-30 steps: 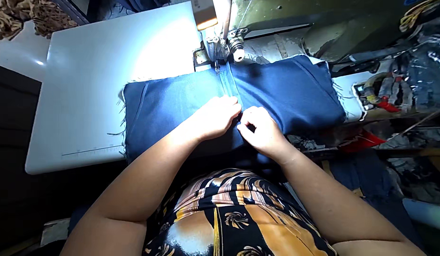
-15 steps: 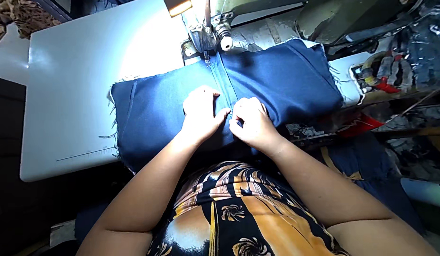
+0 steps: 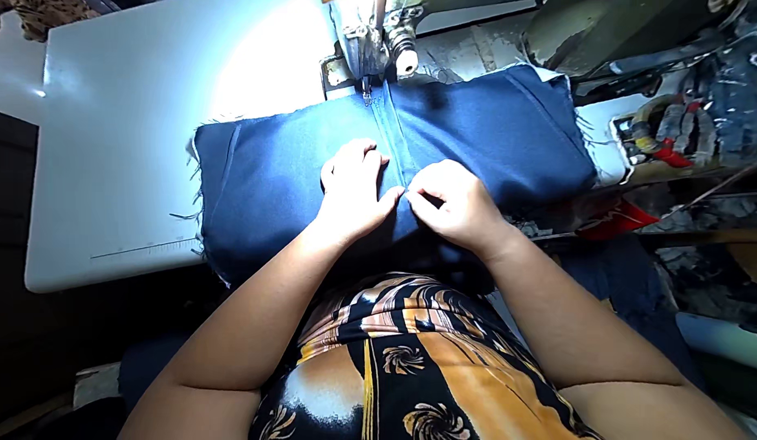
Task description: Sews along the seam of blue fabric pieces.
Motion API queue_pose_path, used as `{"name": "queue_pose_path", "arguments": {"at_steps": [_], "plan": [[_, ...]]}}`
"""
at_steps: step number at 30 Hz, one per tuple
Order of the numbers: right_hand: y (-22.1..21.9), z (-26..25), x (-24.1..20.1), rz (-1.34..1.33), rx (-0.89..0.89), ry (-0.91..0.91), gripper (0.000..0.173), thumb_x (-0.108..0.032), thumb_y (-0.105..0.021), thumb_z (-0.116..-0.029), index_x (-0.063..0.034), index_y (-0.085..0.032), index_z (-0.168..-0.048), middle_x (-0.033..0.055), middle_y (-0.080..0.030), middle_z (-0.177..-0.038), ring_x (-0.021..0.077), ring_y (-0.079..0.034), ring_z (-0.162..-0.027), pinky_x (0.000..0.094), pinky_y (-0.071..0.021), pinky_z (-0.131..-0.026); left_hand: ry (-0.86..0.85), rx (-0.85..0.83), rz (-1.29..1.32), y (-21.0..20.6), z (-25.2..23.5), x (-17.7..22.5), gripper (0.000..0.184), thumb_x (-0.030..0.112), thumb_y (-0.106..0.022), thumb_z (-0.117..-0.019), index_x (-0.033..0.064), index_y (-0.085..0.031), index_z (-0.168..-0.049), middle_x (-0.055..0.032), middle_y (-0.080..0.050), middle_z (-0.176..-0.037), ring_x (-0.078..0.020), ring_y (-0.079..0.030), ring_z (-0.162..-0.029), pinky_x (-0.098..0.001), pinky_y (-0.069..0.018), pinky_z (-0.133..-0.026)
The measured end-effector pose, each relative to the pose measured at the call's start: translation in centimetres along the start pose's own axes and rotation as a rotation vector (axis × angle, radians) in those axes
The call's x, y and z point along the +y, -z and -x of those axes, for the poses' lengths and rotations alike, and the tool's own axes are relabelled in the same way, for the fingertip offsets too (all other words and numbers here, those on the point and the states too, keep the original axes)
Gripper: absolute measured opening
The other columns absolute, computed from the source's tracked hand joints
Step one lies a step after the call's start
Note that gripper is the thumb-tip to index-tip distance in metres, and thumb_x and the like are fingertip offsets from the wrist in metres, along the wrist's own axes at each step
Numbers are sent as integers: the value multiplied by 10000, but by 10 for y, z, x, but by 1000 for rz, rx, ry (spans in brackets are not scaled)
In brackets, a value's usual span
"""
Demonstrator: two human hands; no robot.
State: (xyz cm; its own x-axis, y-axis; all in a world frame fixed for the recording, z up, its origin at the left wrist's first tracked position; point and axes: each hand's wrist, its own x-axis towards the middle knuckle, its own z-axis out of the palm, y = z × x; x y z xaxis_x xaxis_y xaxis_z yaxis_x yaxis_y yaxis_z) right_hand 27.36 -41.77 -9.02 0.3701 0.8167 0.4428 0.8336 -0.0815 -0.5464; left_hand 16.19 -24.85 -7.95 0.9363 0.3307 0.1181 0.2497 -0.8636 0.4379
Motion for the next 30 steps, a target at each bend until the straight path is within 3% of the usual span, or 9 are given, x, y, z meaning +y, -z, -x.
{"name": "queue_pose_path", "arguments": {"at_steps": [2, 4, 11, 18, 23, 27, 30], "plan": [[1, 4, 5, -6, -12, 71, 256, -162, -560, -963, -62, -794, -932, 108, -750, -1127, 252, -673, -1138, 415, -518, -1000, -46, 15, 15, -1, 5, -12, 543, 513, -612, -932, 128, -656, -1313, -99, -518, -1519, -298, -396, -1473, -636, -283, -1124], [-2, 9, 9, -35, -25, 110, 264, -143, -557, -957, -62, -803, -1006, 116, -734, -1209, 258, -649, -1214, 429, -493, -1061, -80, 26, 36, 2, 8, -22, 550, 526, -607, -940, 128, -659, -1316, -88, -534, -1510, -272, -411, -1464, -625, -260, -1138], [-7, -13, 20, -67, -32, 96, 257, -133, -562, -960, -61, -803, -1017, 124, -727, -1217, 264, -640, -1220, 432, -480, -1067, -76, 17, 7, 5, -13, -33, 544, 543, -568, -954, 131, -664, -1296, -77, -538, -1506, -265, -421, -1456, -616, -277, -1122], [-3, -62, 50, 16, -90, 188, 294, -96, -513, -973, -46, -791, -1054, 136, -724, -1235, 303, -643, -1229, 425, -473, -1087, -123, 110, 11, 8, -63, -57, 481, 507, -627, -926, 96, -705, -1164, -107, -604, -1432, -283, -534, -1364, -620, -376, -1053], [-5, -98, 75, 38, -107, 256, 305, -78, -495, -971, -25, -781, -1061, 155, -721, -1235, 305, -653, -1223, 427, -480, -1086, -107, 108, 16, 17, -97, -69, 472, 466, -659, -921, 66, -692, -1169, -132, -646, -1338, -305, -583, -1283, -607, -409, -1011], [-7, -124, 93, 93, -120, 271, 328, -101, -478, -964, -41, -765, -1109, 154, -708, -1266, 310, -644, -1234, 431, -476, -1081, -23, 36, -42, 23, -120, -75, 551, 543, -602, -925, 112, -658, -1263, -134, -599, -1391, -309, -511, -1358, -623, -341, -1060], [-6, -132, 98, 106, -164, 288, 339, -137, -480, -936, -51, -746, -1126, 176, -696, -1240, 341, -612, -1241, 447, -450, -1080, -60, 38, -85, 23, -125, -82, 602, 591, -570, -913, 126, -645, -1288, -130, -567, -1446, -312, -465, -1410, -628, -319, -1082]]}}
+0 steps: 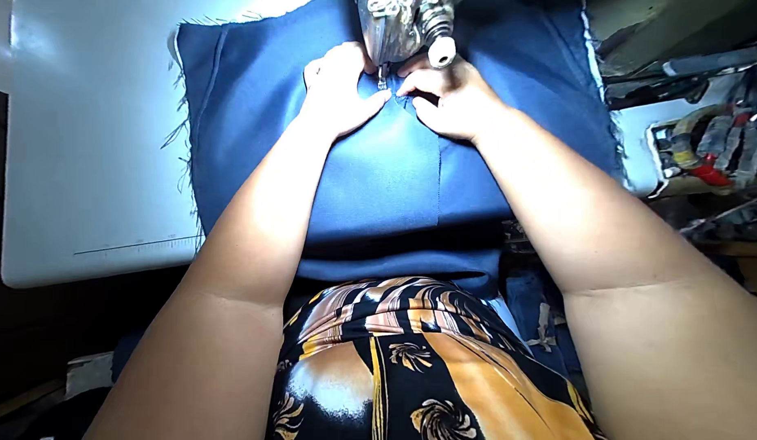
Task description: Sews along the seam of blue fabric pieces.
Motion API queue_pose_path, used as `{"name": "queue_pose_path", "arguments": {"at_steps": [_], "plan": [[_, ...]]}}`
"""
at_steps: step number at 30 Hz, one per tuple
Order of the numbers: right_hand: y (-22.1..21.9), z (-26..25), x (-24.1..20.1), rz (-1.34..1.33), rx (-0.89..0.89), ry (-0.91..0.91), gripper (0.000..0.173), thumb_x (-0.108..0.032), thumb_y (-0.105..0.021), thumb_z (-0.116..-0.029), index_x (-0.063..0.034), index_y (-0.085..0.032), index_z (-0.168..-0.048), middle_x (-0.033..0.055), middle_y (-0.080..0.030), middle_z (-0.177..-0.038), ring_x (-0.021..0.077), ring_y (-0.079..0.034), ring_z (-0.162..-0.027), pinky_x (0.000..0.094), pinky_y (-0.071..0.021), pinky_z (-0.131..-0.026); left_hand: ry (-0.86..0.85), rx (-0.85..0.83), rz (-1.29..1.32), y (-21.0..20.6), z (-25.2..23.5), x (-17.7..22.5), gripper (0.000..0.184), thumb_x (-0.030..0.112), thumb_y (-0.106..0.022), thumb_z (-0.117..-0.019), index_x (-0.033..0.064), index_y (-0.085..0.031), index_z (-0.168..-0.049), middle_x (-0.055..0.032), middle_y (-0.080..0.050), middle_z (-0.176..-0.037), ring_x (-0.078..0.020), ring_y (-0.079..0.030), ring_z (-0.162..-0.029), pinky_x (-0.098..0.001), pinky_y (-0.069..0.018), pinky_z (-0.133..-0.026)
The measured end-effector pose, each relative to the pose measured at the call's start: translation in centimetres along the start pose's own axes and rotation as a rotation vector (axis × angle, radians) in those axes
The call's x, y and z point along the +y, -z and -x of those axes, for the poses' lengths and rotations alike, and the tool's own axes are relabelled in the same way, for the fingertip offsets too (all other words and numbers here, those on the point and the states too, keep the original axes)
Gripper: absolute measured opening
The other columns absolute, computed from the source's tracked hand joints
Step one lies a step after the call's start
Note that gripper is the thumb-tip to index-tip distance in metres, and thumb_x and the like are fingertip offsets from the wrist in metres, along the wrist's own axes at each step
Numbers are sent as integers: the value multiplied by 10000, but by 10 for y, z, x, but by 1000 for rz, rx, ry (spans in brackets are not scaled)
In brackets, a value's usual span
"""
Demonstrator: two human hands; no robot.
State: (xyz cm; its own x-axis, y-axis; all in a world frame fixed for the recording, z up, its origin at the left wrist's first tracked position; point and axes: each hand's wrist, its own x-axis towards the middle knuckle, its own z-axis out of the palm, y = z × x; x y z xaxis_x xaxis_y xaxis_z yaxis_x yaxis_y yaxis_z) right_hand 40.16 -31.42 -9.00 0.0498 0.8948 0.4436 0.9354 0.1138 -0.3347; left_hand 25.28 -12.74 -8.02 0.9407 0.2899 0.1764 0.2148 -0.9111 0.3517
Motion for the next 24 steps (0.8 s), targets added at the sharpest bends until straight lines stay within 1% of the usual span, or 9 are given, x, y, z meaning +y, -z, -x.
{"name": "queue_pose_path", "arguments": {"at_steps": [4, 7, 11, 14, 16, 18, 20, 22, 24], "plan": [[4, -1, 5, 32, -64, 62, 363, -211, -490, -958, -55, -711, -1199, 189, -675, -1252, 358, -590, -1259, 451, -446, -1088, -164, 68, 40, 0, 32, 40, 372, 405, -575, -961, 76, -712, -1066, -189, -636, -1174, -400, -561, -1177, -578, -441, -904], [11, -4, 2, 74, -146, 33, 403, -264, -499, -960, -71, -679, -1265, 193, -648, -1292, 363, -571, -1281, 470, -434, -1098, -266, -57, -22, -17, 76, 91, 379, 366, -515, -1026, 242, -665, -1351, -114, -636, -1073, -325, -609, -1006, -501, -456, -790], [9, -6, 6, 112, -155, 50, 428, -278, -451, -987, -93, -658, -1313, 197, -627, -1353, 378, -558, -1309, 498, -424, -1110, -268, 2, 3, -24, 87, 93, 265, 263, -483, -1062, 181, -716, -1158, -92, -612, -922, -313, -609, -913, -485, -436, -734], [10, -2, -5, 146, -166, -86, 436, -310, -445, -1017, -176, -643, -1382, 202, -571, -1446, 396, -509, -1376, 563, -406, -1129, -212, 91, 309, 2, 96, 77, 273, 165, -506, -1035, 64, -723, -1165, -126, -653, -1067, -262, -627, -1045, -437, -513, -865], [11, 2, -34, 203, -192, -134, 389, -222, -464, -1006, -164, -662, -1336, 203, -517, -1508, 431, -438, -1432, 657, -346, -1139, 0, 249, 679, 24, 100, 63, 213, 88, -484, -1043, -13, -658, -1112, -110, -632, -1115, -141, -595, -1069, -287, -492, -940], [7, 8, -74, 216, -209, 24, 273, -123, -517, -934, -79, -709, -1123, 179, -599, -1404, 409, -484, -1391, 672, -356, -1106, 286, 325, 1133, 37, 98, 45, 123, 122, -411, -1082, 86, -516, -1135, -1, -578, -1049, -63, -595, -987, -269, -531, -883], [0, 14, -110, 158, -278, 163, 184, -118, -540, -907, -46, -697, -970, 156, -683, -1109, 370, -635, -1098, 574, -472, -854, 469, 388, 1348, 39, 98, 38, 122, 196, -409, -1105, 164, -503, -1177, 25, -608, -1024, -74, -631, -971, -321, -566, -872], [3, 20, -129, 41, -346, 29, 208, -157, -510, -925, -44, -683, -909, 126, -692, -933, 326, -684, -922, 522, -498, -706, 351, 416, 1119, 29, 99, 44, 123, 137, -381, -1097, 100, -484, -1153, 5, -585, -1001, -61, -607, -940, -268, -540, -845], [18, 23, -122, -48, -388, -289, 325, -221, -460, -1035, -19, -697, -942, 181, -700, -873, 384, -707, -896, 614, -524, -714, -25, 355, 603, 10, 117, 45, 207, 72, -471, -1027, -29, -617, -1134, -119, -642, -1139, -140, -601, -1110, -313, -469, -1018]]}}
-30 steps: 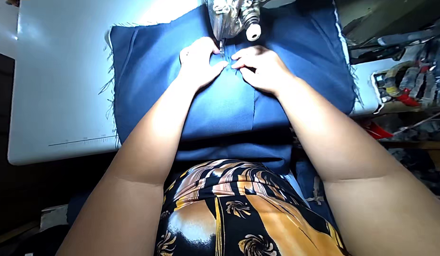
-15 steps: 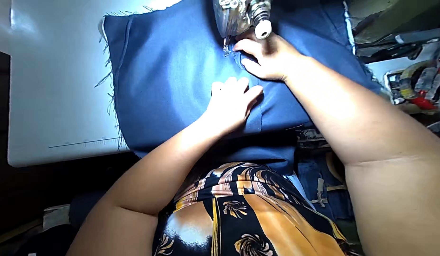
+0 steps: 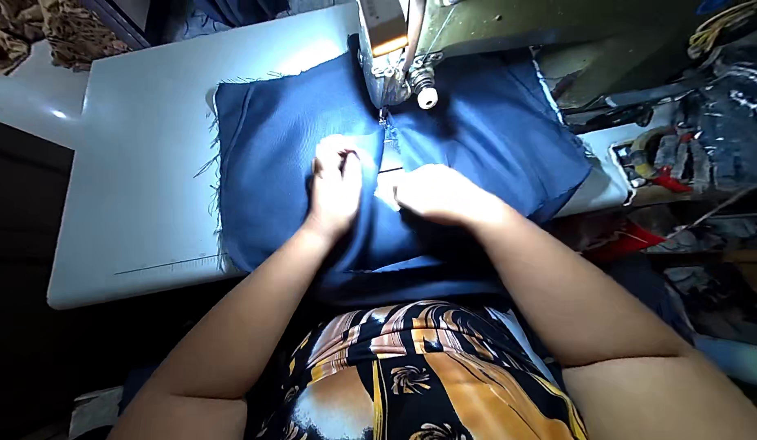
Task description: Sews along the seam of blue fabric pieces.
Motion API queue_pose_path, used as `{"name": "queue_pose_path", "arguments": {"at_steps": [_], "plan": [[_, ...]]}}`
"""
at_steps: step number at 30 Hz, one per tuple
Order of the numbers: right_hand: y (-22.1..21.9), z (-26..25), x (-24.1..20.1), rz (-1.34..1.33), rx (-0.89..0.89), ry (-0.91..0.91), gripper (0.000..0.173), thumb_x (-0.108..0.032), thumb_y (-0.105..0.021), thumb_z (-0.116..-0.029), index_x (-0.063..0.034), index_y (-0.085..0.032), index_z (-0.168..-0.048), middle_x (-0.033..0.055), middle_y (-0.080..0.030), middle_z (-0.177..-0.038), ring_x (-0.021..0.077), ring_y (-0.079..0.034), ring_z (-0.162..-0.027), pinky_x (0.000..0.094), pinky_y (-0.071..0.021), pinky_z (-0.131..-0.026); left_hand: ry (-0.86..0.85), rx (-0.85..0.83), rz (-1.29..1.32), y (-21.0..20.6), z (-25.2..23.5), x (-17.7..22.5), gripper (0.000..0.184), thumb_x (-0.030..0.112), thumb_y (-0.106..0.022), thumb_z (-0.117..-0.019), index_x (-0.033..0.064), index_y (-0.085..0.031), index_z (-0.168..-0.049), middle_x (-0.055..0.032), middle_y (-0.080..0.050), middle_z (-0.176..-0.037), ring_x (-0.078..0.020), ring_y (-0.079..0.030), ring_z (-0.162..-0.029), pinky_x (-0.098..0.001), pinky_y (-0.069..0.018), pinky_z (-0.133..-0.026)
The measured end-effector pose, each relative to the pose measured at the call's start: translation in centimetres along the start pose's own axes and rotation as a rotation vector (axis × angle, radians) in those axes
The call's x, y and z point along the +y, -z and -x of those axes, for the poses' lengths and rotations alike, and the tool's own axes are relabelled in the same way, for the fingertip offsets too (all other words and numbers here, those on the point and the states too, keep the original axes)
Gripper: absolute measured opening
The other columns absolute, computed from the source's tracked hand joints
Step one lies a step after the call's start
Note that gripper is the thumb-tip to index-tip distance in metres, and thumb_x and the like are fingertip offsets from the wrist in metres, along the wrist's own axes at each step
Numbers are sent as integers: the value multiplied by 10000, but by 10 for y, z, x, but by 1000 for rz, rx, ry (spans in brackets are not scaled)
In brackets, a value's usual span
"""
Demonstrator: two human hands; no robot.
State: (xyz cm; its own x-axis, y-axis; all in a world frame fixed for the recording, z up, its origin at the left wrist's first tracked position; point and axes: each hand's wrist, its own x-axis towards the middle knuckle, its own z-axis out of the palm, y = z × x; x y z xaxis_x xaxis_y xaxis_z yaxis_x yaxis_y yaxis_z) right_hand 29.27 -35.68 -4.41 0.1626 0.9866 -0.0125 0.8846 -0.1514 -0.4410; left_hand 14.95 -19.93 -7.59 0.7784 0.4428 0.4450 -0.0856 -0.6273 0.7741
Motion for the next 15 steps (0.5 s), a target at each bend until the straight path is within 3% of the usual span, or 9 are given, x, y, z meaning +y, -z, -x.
{"name": "queue_pose_path", "arguments": {"at_steps": [1, 2, 3, 4, 7, 9, 10, 13, 15], "plan": [[8, 1, 8, -76, 23, -164, 437, -302, -417, -1085, -8, -730, -1006, 209, -727, -952, 397, -710, -980, 644, -527, -821, -211, -175, -183, 0, 13, -5, 261, 137, -519, -1007, 54, -718, -1155, -132, -686, -1220, -214, -601, -1232, -446, -409, -1118], [16, -1, 13, -123, 39, -340, 578, -425, -353, -1111, 13, -714, -1008, 227, -712, -996, 403, -684, -1034, 650, -493, -880, -402, -348, -331, -1, 20, -6, 331, 184, -490, -1011, 184, -733, -1235, -113, -679, -1279, -264, -581, -1278, -551, -353, -1114], [19, -3, 20, -141, 73, -442, 651, -496, -334, -1105, 37, -695, -1002, 240, -697, -1022, 406, -667, -1062, 644, -476, -908, -518, -445, -380, -2, 23, -5, 379, 178, -500, -990, 233, -725, -1290, -105, -695, -1274, -282, -612, -1244, -572, -396, -1068], [16, -4, 27, -141, 131, -467, 624, -494, -372, -1096, 34, -676, -960, 226, -683, -983, 386, -663, -1019, 618, -479, -874, -531, -495, -367, -4, 22, -3, 398, 153, -514, -958, 195, -719, -1297, -105, -707, -1235, -284, -638, -1194, -559, -456, -1021], [2, -6, 30, -129, 288, -433, 321, -243, -551, -1034, 19, -710, -937, 204, -711, -931, 377, -692, -950, 597, -517, -820, -136, -479, -294, -11, 3, 18, 290, 138, -516, -953, 18, -657, -1177, -106, -721, -1018, -266, -681, -1008, -512, -520, -882], [-3, -6, 25, -136, 327, -467, 265, -210, -562, -1015, -7, -715, -939, 183, -715, -921, 365, -696, -934, 595, -522, -802, 170, -438, -393, -24, -16, 35, 235, 232, -483, -1034, 41, -590, -1120, -95, -664, -820, -264, -683, -786, -486, -548, -697], [-5, -5, 23, -144, 336, -473, 249, -203, -571, -1006, -15, -723, -944, 173, -720, -923, 355, -698, -931, 592, -524, -800, 269, -434, -491, -32, -22, 41, 242, 261, -475, -1041, 52, -584, -1099, -115, -654, -794, -304, -686, -770, -509, -534, -663], [-12, -2, 14, -133, 369, -468, 209, -184, -591, -973, -34, -734, -949, 154, -728, -947, 339, -705, -950, 586, -538, -808, 151, -353, -746, -50, -18, 38, 141, 193, -538, -972, 86, -613, -1025, -107, -669, -772, -326, -708, -753, -504, -521, -590], [-22, 1, 10, -114, 456, -413, 198, -163, -608, -970, -18, -739, -940, 157, -721, -956, 323, -704, -951, 545, -549, -826, -15, -297, -727, -49, -11, 24, 233, 144, -589, -914, 71, -679, -1116, -149, -673, -993, -365, -661, -964, -537, -497, -721]]}}
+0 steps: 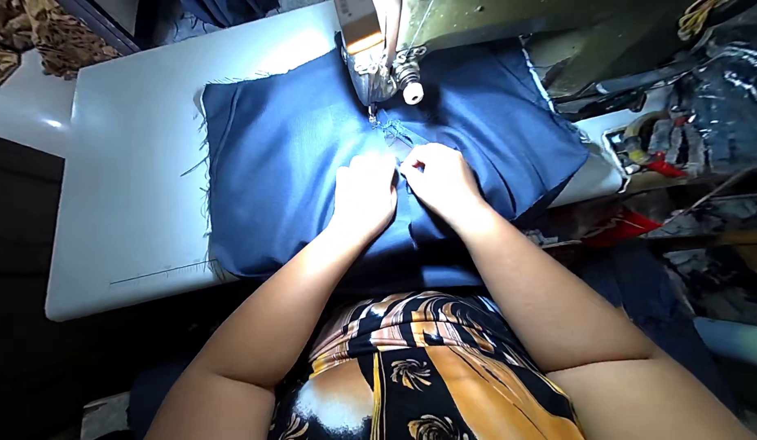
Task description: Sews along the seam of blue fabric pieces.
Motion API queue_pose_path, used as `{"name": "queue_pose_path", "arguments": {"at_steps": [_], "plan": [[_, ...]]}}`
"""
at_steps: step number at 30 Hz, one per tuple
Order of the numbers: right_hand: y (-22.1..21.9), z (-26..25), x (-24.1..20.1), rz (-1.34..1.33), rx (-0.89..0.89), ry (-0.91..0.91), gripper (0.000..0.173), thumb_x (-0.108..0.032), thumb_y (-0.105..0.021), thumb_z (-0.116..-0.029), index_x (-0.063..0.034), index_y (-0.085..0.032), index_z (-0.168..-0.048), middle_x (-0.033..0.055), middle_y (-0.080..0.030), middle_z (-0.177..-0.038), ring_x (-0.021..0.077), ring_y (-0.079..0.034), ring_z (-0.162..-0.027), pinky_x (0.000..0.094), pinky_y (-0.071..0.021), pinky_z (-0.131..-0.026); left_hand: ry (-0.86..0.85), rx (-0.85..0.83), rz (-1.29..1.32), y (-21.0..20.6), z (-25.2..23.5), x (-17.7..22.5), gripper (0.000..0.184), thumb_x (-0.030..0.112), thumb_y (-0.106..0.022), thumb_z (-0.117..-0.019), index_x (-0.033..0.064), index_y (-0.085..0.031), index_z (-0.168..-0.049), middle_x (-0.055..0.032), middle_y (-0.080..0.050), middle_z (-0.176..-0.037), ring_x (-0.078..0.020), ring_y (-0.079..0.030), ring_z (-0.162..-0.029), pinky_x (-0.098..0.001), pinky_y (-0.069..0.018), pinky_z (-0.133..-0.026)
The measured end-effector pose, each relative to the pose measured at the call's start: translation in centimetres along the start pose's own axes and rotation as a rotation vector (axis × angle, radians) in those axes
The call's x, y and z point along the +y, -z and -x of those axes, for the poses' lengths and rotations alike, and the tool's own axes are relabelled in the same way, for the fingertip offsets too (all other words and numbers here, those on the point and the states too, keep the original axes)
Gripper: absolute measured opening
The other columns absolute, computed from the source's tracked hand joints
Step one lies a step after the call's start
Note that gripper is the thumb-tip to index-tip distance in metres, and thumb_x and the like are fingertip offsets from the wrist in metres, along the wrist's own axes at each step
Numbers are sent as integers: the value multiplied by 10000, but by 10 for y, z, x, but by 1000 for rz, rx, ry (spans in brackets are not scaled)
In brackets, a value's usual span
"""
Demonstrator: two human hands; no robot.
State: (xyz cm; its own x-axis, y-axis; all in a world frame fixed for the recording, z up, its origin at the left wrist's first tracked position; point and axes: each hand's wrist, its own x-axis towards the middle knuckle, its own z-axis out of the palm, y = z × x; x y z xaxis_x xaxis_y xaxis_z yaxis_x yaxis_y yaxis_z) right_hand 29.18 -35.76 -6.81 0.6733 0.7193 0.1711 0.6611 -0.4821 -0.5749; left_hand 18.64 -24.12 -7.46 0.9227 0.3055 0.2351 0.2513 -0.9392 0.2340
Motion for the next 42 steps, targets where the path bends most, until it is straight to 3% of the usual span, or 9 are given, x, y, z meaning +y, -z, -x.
{"name": "queue_pose_path", "arguments": {"at_steps": [2, 4, 8, 12, 18, 24, 28, 33, 42], "plan": [[-9, 7, 2, -13, 85, 54, 188, -151, -618, -959, -24, -755, -944, 145, -731, -936, 306, -716, -927, 528, -560, -814, -74, -22, 19, -2, 2, -15, 404, 139, -570, -908, 55, -660, -1293, -209, -627, -1313, -392, -582, -1258, -576, -473, -980], [-14, 11, 0, -24, 117, 75, 178, -141, -618, -942, -39, -764, -951, 132, -732, -912, 300, -711, -908, 546, -528, -805, -127, -58, 70, -1, 2, -26, 440, 102, -552, -911, 18, -632, -1336, -228, -564, -1436, -381, -517, -1370, -542, -418, -1108], [-18, 13, -4, -59, 151, 85, 149, -142, -618, -872, -54, -737, -855, 105, -729, -828, 274, -701, -821, 553, -479, -764, -152, -78, 69, 7, -3, -27, 401, 25, -529, -909, 6, -631, -1296, -216, -608, -1380, -367, -569, -1319, -514, -473, -1059], [-19, 17, -4, -153, 123, 78, 104, -138, -657, -837, -60, -725, -840, 83, -720, -814, 239, -688, -810, 542, -462, -798, -158, -106, 1, 12, -11, -17, 522, 36, -505, -950, 93, -555, -1467, -229, -634, -1265, -386, -648, -1130, -519, -539, -894], [-16, 17, -5, -184, 123, 82, 102, -139, -648, -832, -60, -702, -796, 69, -687, -758, 221, -663, -749, 500, -478, -739, -137, -190, -50, 17, -16, -12, 439, 15, -504, -945, -46, -579, -1374, -201, -636, -1277, -338, -667, -1107, -460, -559, -889], [-15, 14, -9, -73, 43, 84, 127, -156, -646, -849, -55, -718, -817, 95, -699, -777, 264, -682, -794, 546, -467, -770, -198, -97, 44, 9, -8, -26, 490, -10, -516, -898, -50, -590, -1380, -230, -610, -1329, -355, -647, -1159, -476, -546, -927], [-16, 14, -8, -39, 34, 100, 129, -156, -642, -849, -64, -727, -819, 93, -708, -784, 268, -688, -802, 565, -462, -776, -218, -132, 71, 6, -8, -33, 519, 38, -510, -907, -35, -565, -1418, -215, -479, -1544, -348, -489, -1415, -502, -412, -1135], [-16, 14, -7, -30, 15, 98, 137, -161, -628, -851, -67, -715, -805, 95, -700, -783, 274, -681, -812, 573, -438, -789, -207, -165, 103, 3, -6, -37, 565, 71, -504, -895, -16, -539, -1453, -194, -449, -1579, -355, -411, -1477, -536, -343, -1178], [-15, -4, -5, -30, -10, 158, 136, -132, -628, -858, -49, -730, -891, 120, -689, -825, 294, -678, -822, 556, -473, -774, -322, 10, 134, -2, -23, -55, 373, 8, -480, -919, -32, -681, -1231, -181, -619, -1413, -326, -591, -1319, -436, -456, -1106]]}}
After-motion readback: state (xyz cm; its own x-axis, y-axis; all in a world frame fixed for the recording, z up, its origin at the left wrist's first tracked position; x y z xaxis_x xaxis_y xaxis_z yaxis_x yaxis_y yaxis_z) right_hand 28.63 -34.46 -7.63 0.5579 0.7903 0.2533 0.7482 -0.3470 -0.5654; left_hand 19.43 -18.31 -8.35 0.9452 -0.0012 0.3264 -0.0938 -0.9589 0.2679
